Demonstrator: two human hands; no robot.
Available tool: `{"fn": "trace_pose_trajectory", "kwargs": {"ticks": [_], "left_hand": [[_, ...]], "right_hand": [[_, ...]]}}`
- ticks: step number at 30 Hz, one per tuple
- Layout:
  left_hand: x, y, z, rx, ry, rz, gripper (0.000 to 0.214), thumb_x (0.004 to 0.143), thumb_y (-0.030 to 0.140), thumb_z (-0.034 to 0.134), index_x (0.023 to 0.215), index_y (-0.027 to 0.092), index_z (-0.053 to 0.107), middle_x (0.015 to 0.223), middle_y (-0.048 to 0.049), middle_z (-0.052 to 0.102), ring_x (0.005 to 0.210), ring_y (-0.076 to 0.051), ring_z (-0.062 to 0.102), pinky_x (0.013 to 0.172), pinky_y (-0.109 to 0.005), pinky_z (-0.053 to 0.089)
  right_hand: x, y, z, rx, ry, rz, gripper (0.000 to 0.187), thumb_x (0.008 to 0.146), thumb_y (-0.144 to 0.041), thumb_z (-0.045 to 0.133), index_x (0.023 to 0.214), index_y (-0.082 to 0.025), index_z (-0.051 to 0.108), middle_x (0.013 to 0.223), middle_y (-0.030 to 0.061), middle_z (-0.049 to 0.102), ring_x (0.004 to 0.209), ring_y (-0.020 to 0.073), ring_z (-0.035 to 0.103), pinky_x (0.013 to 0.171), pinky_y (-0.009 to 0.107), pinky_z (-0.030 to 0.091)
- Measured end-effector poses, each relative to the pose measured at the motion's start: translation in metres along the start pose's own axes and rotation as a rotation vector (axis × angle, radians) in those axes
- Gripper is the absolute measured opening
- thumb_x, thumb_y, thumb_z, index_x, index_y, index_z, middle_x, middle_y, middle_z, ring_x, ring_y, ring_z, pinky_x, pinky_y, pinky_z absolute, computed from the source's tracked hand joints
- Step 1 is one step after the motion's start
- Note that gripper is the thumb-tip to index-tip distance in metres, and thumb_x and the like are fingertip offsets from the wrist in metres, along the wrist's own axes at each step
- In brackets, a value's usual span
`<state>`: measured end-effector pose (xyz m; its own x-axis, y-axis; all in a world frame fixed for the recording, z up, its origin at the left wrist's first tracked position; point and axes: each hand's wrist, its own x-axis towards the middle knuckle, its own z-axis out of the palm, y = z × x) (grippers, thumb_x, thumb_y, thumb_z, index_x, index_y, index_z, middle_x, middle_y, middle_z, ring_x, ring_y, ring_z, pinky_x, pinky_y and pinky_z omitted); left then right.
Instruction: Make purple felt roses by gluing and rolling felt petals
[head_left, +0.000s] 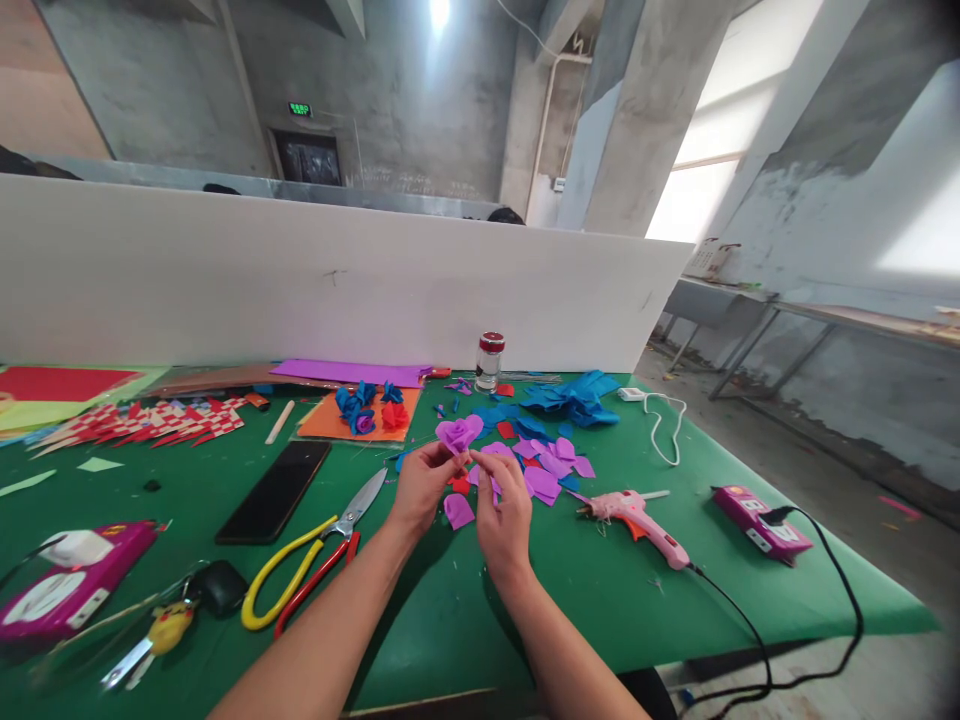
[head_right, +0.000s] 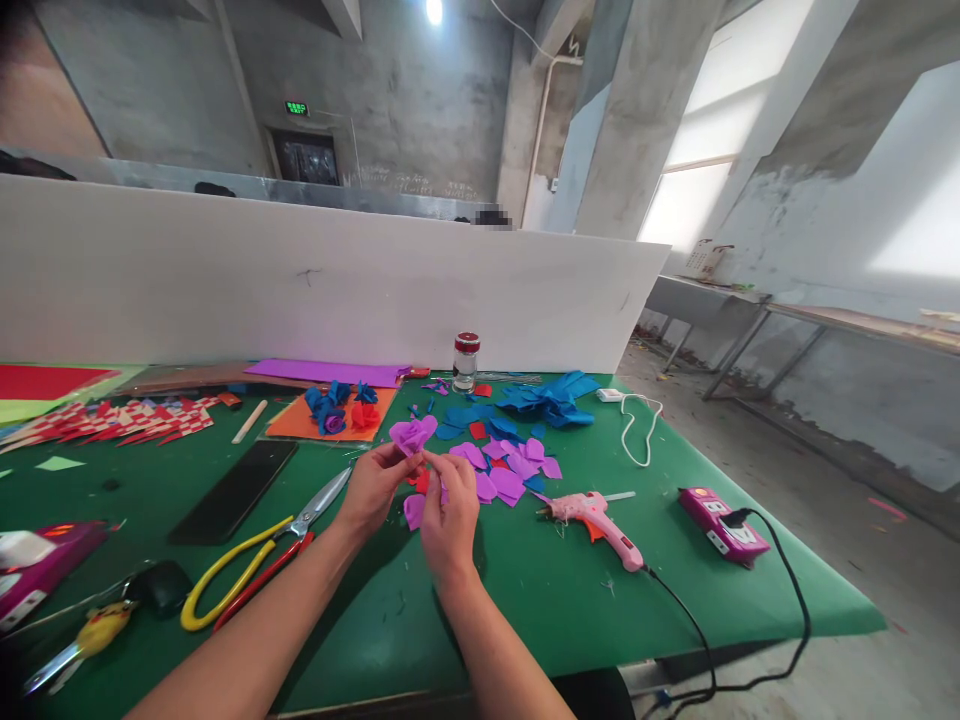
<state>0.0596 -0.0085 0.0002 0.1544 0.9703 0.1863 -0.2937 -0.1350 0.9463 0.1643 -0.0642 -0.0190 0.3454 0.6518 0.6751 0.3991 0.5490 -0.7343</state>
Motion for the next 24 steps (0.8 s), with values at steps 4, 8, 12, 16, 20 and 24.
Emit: {"fn": "trace_pose_trajectory", "kwargs": {"ticks": [4,8,12,16,20,24], "left_hand": [[-0.001,0.004,0.003,0.013,-0.021,0.008,0.027,0.056,0.036,0.085,0.065,0.013,0.072,0.057,0.0003,0.061,0.054,-0.01,0.049,0.055,-0.023,0.041],[-0.002,0.006,0.003,0.012,-0.024,0.011,0.029,0.055,0.036,0.085,0.069,0.013,0.074,0.058,-0.0001,0.062,0.055,-0.011,0.049,0.055,-0.023,0.041],[-0.001,0.004,0.003,0.023,-0.035,0.013,0.028,0.057,0.036,0.084,0.068,0.012,0.073,0.057,0.0003,0.061,0.055,-0.01,0.049,0.056,-0.022,0.041],[-0.002,0.003,0.004,0.028,-0.041,0.016,0.026,0.058,0.034,0.084,0.071,0.013,0.074,0.059,0.0006,0.062,0.056,-0.01,0.049,0.056,-0.021,0.041],[-0.004,0.006,0.005,0.031,-0.021,0.013,0.025,0.058,0.033,0.083,0.071,0.013,0.075,0.059,0.0005,0.063,0.055,-0.01,0.049,0.056,-0.022,0.041],[-0.003,0.007,0.005,0.043,-0.008,0.012,0.025,0.058,0.032,0.082,0.073,0.013,0.076,0.059,0.0003,0.063,0.054,-0.01,0.05,0.056,-0.022,0.041]], "right_hand": [[0.016,0.009,0.006,0.242,-0.07,0.303,0.026,0.084,-0.03,0.059,0.105,-0.017,0.067,0.096,0.0088,0.069,0.085,0.0206,0.064,0.077,0.036,0.053],[0.025,0.014,0.008,0.399,-0.13,0.414,0.026,0.078,-0.034,0.066,0.096,-0.016,0.069,0.088,0.0062,0.071,0.078,0.0191,0.066,0.075,0.033,0.054],[0.026,0.018,0.006,0.396,-0.117,0.431,0.027,0.074,-0.037,0.071,0.091,-0.016,0.07,0.085,0.0051,0.072,0.075,0.0185,0.065,0.073,0.032,0.053],[0.026,0.022,0.006,0.398,-0.088,0.446,0.028,0.071,-0.038,0.073,0.088,-0.016,0.071,0.083,0.005,0.072,0.074,0.0188,0.065,0.073,0.032,0.053],[0.026,0.022,0.005,0.372,-0.093,0.414,0.026,0.073,-0.038,0.072,0.087,-0.016,0.071,0.082,0.0049,0.072,0.073,0.0188,0.065,0.072,0.031,0.052],[0.025,0.023,0.004,0.295,-0.106,0.366,0.026,0.076,-0.039,0.07,0.088,-0.017,0.072,0.084,0.0054,0.072,0.074,0.0189,0.065,0.071,0.031,0.052]]}}
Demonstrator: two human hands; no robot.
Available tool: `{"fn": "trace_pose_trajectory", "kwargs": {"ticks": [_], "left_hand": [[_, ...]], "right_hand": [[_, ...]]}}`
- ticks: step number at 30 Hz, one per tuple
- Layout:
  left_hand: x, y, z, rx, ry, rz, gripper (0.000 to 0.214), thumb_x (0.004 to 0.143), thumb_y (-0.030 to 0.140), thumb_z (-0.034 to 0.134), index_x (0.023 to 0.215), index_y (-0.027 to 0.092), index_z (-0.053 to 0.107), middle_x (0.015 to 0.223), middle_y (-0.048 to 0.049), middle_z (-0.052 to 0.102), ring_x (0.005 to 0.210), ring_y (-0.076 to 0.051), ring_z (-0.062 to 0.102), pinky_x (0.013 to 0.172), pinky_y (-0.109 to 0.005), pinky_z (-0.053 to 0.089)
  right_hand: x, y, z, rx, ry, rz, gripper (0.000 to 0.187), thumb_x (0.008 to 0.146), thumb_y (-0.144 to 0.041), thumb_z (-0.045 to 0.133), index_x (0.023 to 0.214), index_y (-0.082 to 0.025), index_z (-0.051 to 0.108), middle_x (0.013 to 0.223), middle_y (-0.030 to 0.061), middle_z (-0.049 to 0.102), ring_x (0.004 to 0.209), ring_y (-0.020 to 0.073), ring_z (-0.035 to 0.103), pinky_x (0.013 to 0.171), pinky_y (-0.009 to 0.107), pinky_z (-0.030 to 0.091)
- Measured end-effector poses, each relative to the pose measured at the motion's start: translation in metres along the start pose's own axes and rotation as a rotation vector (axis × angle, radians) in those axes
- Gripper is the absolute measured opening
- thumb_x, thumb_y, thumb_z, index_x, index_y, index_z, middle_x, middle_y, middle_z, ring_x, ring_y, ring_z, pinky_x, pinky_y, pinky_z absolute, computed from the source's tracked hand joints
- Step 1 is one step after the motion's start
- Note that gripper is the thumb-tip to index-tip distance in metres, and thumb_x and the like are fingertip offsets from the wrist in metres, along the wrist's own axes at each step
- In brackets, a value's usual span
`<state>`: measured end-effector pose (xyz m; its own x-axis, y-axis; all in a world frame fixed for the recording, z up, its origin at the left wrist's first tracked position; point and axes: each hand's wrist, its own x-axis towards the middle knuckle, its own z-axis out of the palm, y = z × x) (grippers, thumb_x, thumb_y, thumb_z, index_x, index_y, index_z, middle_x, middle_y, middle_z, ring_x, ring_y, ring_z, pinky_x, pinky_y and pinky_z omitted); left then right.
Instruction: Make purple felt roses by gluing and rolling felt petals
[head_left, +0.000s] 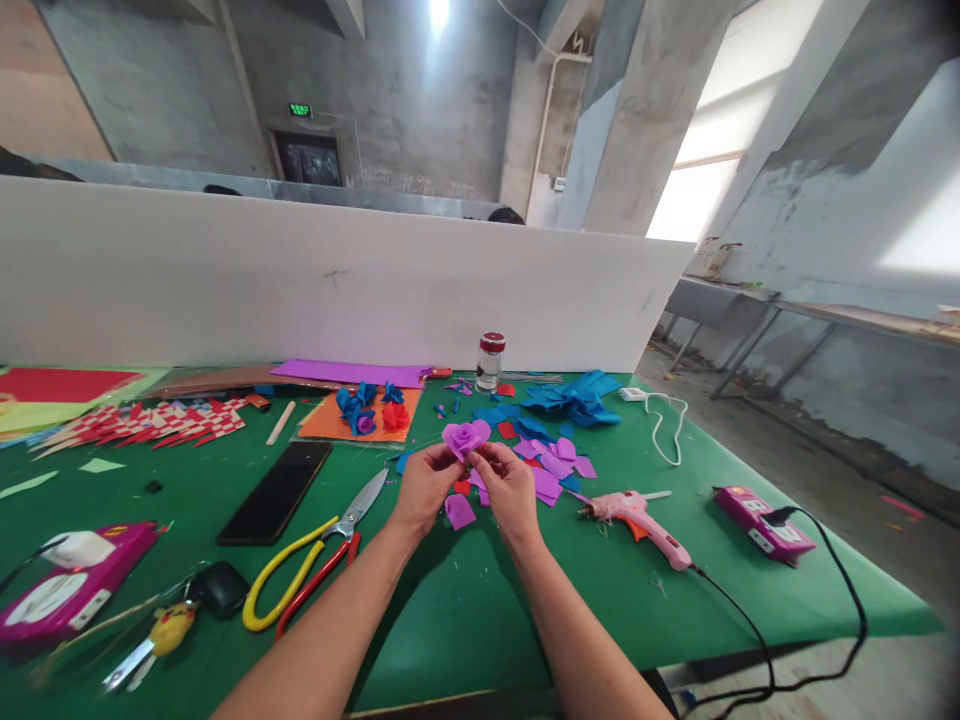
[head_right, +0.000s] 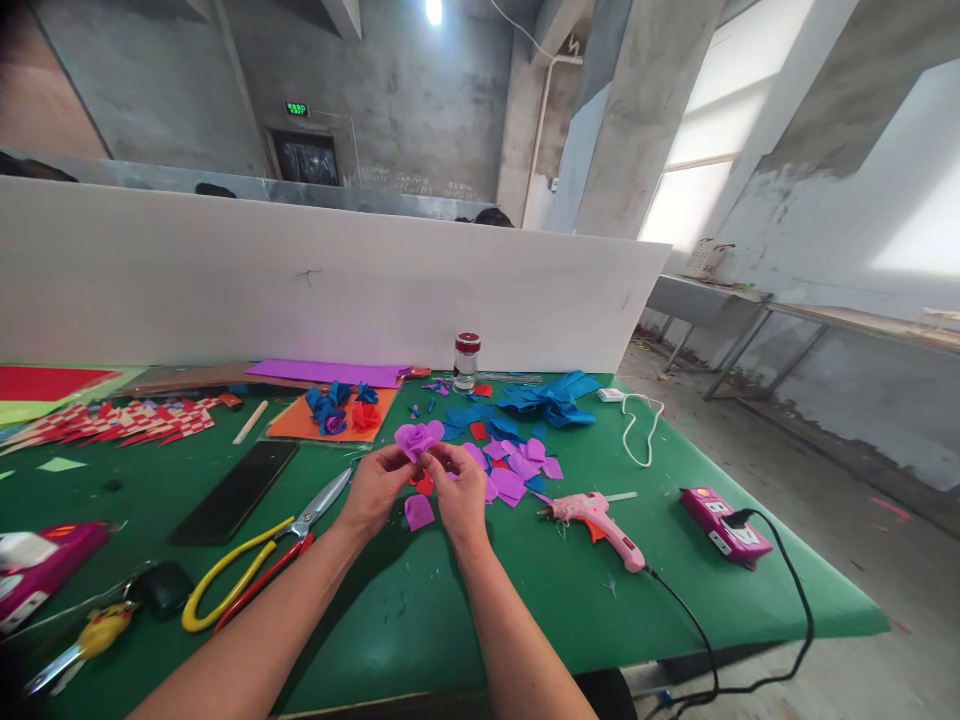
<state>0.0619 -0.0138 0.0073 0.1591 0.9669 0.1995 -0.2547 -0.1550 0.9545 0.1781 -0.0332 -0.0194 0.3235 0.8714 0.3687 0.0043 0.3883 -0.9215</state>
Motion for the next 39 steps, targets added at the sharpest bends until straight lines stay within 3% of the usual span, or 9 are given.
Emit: {"fn": "trace_pose_trajectory", "kwargs": {"ticks": [8,12,18,21,24,39], "left_hand": [[0.0,-0.001,0.001,0.012,-0.004,0.005,0.021,0.059,0.032,0.081,0.068,0.013,0.074,0.057,0.0006,0.063,0.053,-0.01,0.05,0.056,-0.022,0.042],[0.0,0.0,0.001,0.003,0.022,-0.001,0.022,0.056,0.03,0.083,0.067,0.013,0.073,0.057,0.0012,0.063,0.052,-0.01,0.05,0.056,-0.022,0.042],[0.003,-0.007,-0.002,0.016,0.102,0.02,0.018,0.058,0.027,0.08,0.067,0.014,0.071,0.058,0.0,0.065,0.054,-0.011,0.054,0.056,-0.023,0.044],[0.005,-0.012,-0.003,-0.041,0.103,0.046,0.014,0.059,0.022,0.077,0.069,0.014,0.071,0.062,-0.0001,0.067,0.059,-0.012,0.056,0.059,-0.023,0.045],[0.006,-0.015,-0.003,-0.056,0.092,0.06,0.011,0.058,0.018,0.073,0.068,0.014,0.07,0.063,0.0002,0.066,0.06,-0.012,0.057,0.061,-0.023,0.045],[0.004,-0.016,-0.001,-0.012,0.055,0.057,0.009,0.059,0.016,0.071,0.067,0.014,0.069,0.065,-0.0002,0.067,0.064,-0.014,0.057,0.064,-0.024,0.044]], "right_hand": [[0.001,0.006,0.001,0.016,-0.006,-0.012,0.024,0.077,-0.04,0.068,0.087,-0.017,0.071,0.082,0.0048,0.071,0.073,0.0181,0.064,0.069,0.031,0.052],[-0.001,0.006,-0.001,0.057,-0.004,-0.013,0.028,0.081,-0.04,0.064,0.098,-0.018,0.068,0.087,0.0054,0.072,0.078,0.0186,0.065,0.07,0.031,0.051],[-0.014,-0.007,0.001,-0.256,0.17,-0.305,0.018,0.088,-0.035,0.06,0.079,-0.019,0.06,0.076,0.0016,0.062,0.072,0.0161,0.057,0.07,0.03,0.046],[-0.018,-0.013,0.007,-0.398,0.169,-0.475,0.014,0.085,-0.031,0.066,0.08,-0.02,0.058,0.078,0.002,0.061,0.077,0.0176,0.056,0.071,0.031,0.045],[-0.019,-0.015,0.013,-0.479,0.157,-0.551,0.009,0.086,-0.026,0.064,0.082,-0.021,0.058,0.081,0.0028,0.064,0.081,0.0187,0.057,0.075,0.033,0.044],[-0.017,-0.011,0.012,-0.572,0.157,-0.51,0.006,0.086,-0.021,0.06,0.084,-0.023,0.065,0.082,0.0033,0.063,0.083,0.0201,0.057,0.076,0.035,0.041]]}}
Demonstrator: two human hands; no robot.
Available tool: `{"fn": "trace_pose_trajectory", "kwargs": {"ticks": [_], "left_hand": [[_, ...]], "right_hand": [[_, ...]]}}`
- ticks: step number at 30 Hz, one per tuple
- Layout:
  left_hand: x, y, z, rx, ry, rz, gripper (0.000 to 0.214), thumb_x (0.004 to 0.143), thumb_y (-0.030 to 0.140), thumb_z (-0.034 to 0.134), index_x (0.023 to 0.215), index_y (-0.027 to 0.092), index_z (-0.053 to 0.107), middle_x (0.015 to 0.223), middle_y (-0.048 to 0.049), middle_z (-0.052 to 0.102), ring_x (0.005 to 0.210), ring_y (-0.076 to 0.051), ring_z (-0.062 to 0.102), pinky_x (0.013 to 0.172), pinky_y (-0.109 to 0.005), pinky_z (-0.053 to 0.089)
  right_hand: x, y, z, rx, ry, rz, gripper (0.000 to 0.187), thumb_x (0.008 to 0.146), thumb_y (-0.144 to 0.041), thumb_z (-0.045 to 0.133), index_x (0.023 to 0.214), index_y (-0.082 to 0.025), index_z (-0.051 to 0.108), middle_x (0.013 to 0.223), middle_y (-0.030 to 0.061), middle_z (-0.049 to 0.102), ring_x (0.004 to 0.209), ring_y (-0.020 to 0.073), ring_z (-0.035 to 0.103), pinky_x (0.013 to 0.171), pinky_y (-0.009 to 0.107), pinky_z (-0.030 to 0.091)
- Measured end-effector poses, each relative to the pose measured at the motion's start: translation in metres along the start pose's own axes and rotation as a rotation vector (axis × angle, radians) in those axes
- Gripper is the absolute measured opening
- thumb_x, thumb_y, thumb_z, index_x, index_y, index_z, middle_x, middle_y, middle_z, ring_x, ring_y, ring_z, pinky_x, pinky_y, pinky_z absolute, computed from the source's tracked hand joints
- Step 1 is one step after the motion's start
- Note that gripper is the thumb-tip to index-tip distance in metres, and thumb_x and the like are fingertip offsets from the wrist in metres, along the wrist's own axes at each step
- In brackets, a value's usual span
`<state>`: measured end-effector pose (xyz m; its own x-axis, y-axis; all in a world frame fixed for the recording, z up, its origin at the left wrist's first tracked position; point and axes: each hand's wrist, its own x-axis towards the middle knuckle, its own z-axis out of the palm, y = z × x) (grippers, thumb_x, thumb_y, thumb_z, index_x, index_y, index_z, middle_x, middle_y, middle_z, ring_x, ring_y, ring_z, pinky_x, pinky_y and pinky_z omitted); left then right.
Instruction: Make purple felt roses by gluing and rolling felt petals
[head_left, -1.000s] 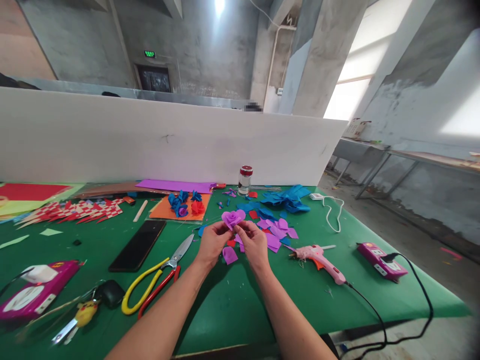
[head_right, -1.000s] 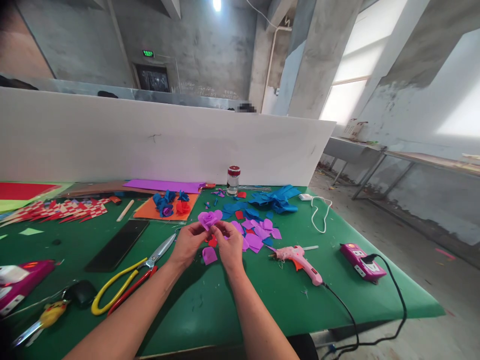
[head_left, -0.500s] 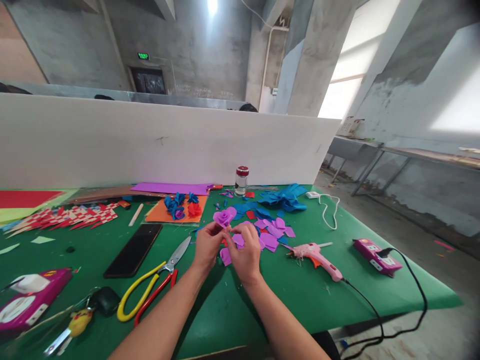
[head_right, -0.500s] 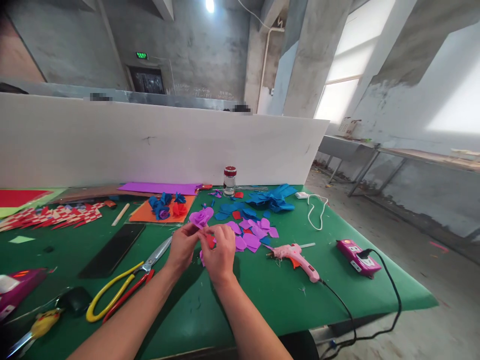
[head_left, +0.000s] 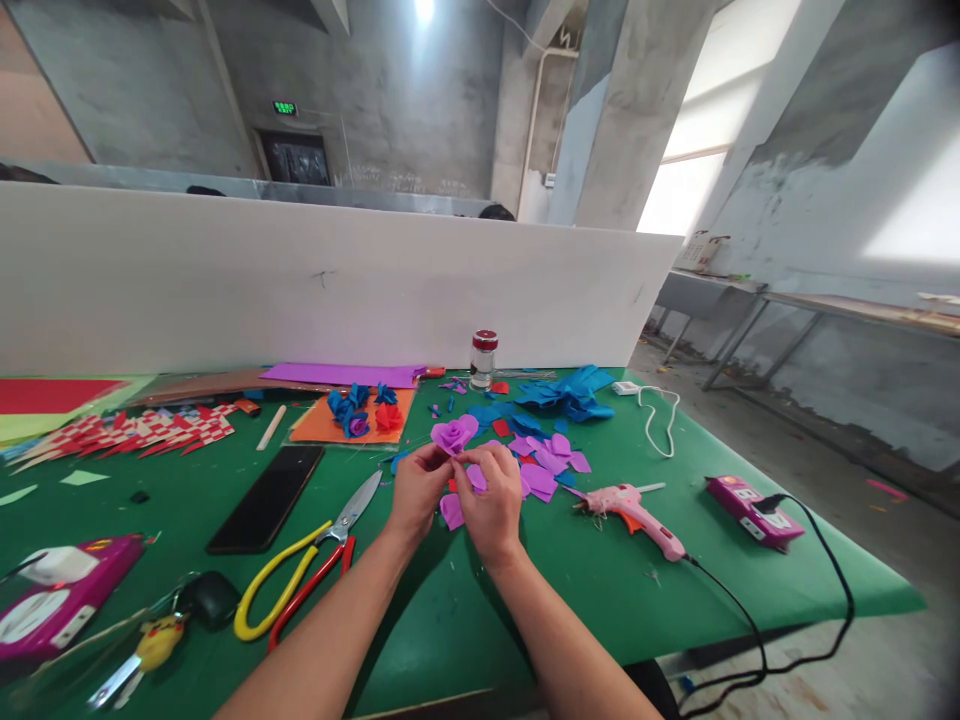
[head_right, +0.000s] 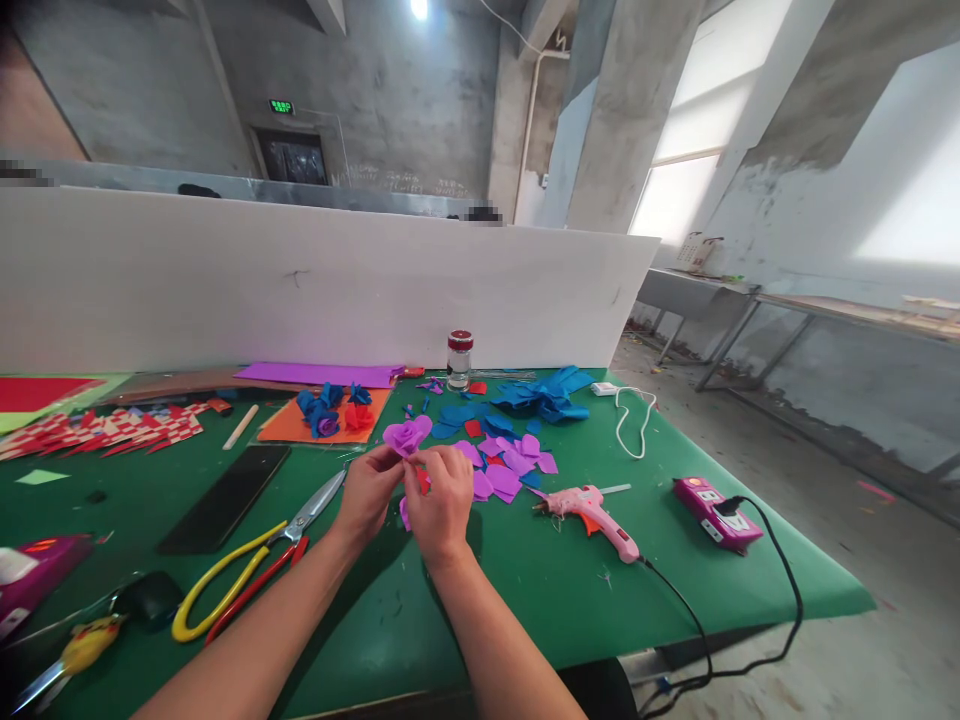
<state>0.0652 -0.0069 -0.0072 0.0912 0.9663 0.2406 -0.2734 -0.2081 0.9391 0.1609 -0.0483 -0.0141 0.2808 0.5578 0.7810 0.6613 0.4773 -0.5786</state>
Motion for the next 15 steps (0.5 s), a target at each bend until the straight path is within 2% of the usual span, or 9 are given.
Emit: {"fn": "trace_pose_trajectory", "kwargs": {"ticks": [9,15], "left_hand": [[0.0008,-0.0013,-0.0021,0.025,0.003,-0.015,0.007,0.061,0.019,0.073,0.064,0.014,0.07,0.061,-0.0003,0.066,0.06,-0.013,0.058,0.062,-0.023,0.046],[-0.0014,0.0033,-0.0002,0.022,-0.038,-0.041,0.019,0.06,0.026,0.078,0.074,0.013,0.075,0.066,-0.0031,0.071,0.062,-0.015,0.061,0.064,-0.025,0.048]], "right_hand": [[0.0017,-0.0007,0.0019,0.111,0.042,0.112,0.006,0.081,-0.019,0.061,0.077,-0.021,0.062,0.078,0.0026,0.064,0.079,0.0187,0.058,0.075,0.032,0.044],[0.0035,-0.0001,0.0015,0.212,0.059,0.23,0.006,0.079,-0.021,0.062,0.074,-0.02,0.06,0.074,0.0007,0.061,0.072,0.0163,0.057,0.07,0.029,0.045]]}}
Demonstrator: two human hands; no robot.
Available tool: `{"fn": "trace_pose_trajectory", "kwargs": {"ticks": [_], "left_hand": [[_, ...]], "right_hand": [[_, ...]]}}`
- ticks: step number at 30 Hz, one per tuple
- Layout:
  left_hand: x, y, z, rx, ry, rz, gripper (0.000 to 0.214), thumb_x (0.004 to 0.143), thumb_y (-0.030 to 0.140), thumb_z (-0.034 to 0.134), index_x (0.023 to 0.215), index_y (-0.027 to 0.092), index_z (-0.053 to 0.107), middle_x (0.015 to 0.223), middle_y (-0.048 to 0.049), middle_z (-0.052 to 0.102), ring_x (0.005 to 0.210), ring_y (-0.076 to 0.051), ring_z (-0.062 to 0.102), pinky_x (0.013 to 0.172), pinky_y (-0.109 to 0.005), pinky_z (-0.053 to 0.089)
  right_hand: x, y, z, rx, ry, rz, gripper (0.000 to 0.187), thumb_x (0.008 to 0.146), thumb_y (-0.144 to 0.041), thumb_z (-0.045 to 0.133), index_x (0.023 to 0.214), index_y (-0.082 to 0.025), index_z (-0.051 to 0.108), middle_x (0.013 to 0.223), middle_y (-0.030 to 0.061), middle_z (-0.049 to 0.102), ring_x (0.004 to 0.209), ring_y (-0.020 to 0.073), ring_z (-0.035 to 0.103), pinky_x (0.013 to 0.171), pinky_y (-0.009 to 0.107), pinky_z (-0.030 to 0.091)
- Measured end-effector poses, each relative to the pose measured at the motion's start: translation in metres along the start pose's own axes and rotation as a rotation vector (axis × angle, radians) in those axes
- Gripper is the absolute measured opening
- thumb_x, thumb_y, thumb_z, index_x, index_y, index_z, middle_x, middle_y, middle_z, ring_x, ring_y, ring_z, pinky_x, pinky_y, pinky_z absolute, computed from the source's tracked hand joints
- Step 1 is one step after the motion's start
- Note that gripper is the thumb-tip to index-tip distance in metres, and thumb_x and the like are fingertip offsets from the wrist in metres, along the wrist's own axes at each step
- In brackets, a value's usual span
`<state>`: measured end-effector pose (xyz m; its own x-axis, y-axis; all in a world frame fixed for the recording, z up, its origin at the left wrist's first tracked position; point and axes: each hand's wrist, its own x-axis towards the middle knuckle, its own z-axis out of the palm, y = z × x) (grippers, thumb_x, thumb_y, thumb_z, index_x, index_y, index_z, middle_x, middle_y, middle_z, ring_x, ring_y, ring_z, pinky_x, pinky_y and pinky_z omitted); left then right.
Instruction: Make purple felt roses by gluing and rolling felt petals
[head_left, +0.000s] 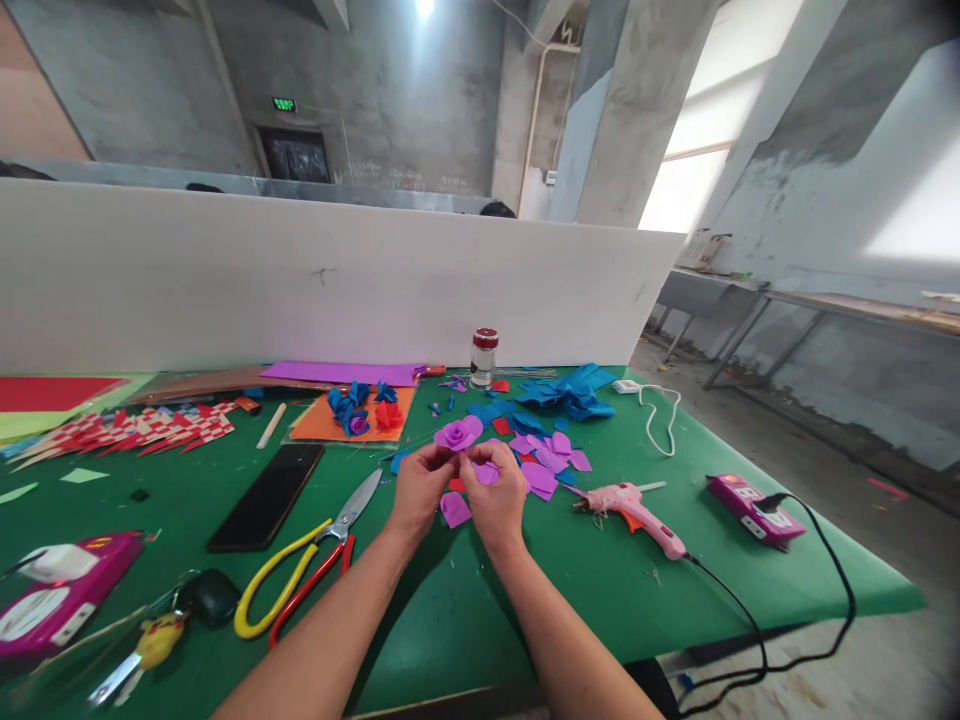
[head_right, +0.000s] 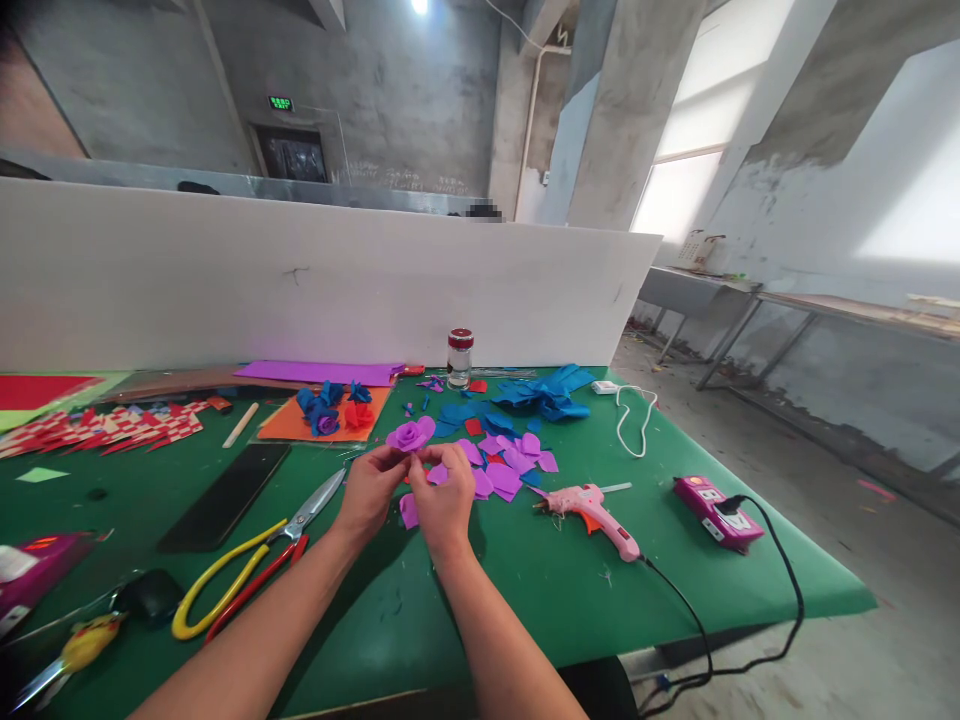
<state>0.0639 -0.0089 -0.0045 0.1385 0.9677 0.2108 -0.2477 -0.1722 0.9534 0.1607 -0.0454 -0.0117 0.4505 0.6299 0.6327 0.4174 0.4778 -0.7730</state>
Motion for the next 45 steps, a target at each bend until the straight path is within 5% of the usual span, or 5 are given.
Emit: {"fn": "trace_pose_trajectory", "kwargs": {"ticks": [16,26,29,32,45], "left_hand": [[-0.002,0.006,0.002,0.011,-0.04,0.01,0.024,0.06,0.035,0.082,0.072,0.015,0.074,0.063,-0.0013,0.068,0.057,-0.012,0.055,0.06,-0.024,0.047],[0.002,-0.002,-0.002,-0.106,0.024,-0.123,0.029,0.056,0.032,0.085,0.072,0.013,0.07,0.065,-0.0027,0.07,0.056,-0.012,0.059,0.059,-0.024,0.048],[0.001,0.0,-0.001,-0.077,0.028,-0.12,0.029,0.056,0.033,0.085,0.072,0.014,0.071,0.064,-0.0029,0.07,0.056,-0.012,0.059,0.059,-0.025,0.048],[-0.001,0.002,-0.001,0.005,0.003,-0.06,0.025,0.059,0.035,0.083,0.066,0.013,0.071,0.057,-0.0011,0.066,0.053,-0.012,0.057,0.056,-0.023,0.045],[-0.003,0.006,-0.009,0.259,-0.112,0.234,0.012,0.07,0.029,0.072,0.077,0.02,0.078,0.071,-0.0025,0.073,0.067,-0.019,0.063,0.069,-0.029,0.051]], "right_hand": [[0.008,0.014,-0.005,0.341,-0.08,0.207,0.031,0.073,-0.03,0.071,0.095,-0.021,0.051,0.081,-0.0013,0.055,0.073,0.0137,0.056,0.07,0.027,0.049],[0.019,0.036,-0.008,0.534,-0.051,0.5,0.035,0.076,-0.051,0.066,0.078,-0.016,0.072,0.071,0.0045,0.069,0.068,0.0167,0.061,0.068,0.031,0.05],[0.02,0.034,-0.008,0.454,-0.164,0.426,0.046,0.084,-0.057,0.053,0.083,-0.017,0.076,0.075,0.0065,0.072,0.074,0.0199,0.064,0.072,0.033,0.051],[0.019,0.028,-0.008,0.328,-0.252,0.268,0.031,0.078,-0.049,0.065,0.081,-0.019,0.076,0.078,0.0046,0.071,0.076,0.0203,0.063,0.073,0.032,0.05],[0.016,0.026,-0.016,0.241,-0.288,-0.028,0.014,0.082,-0.034,0.066,0.082,-0.024,0.076,0.087,0.0041,0.071,0.084,0.0209,0.063,0.078,0.033,0.049]]}}
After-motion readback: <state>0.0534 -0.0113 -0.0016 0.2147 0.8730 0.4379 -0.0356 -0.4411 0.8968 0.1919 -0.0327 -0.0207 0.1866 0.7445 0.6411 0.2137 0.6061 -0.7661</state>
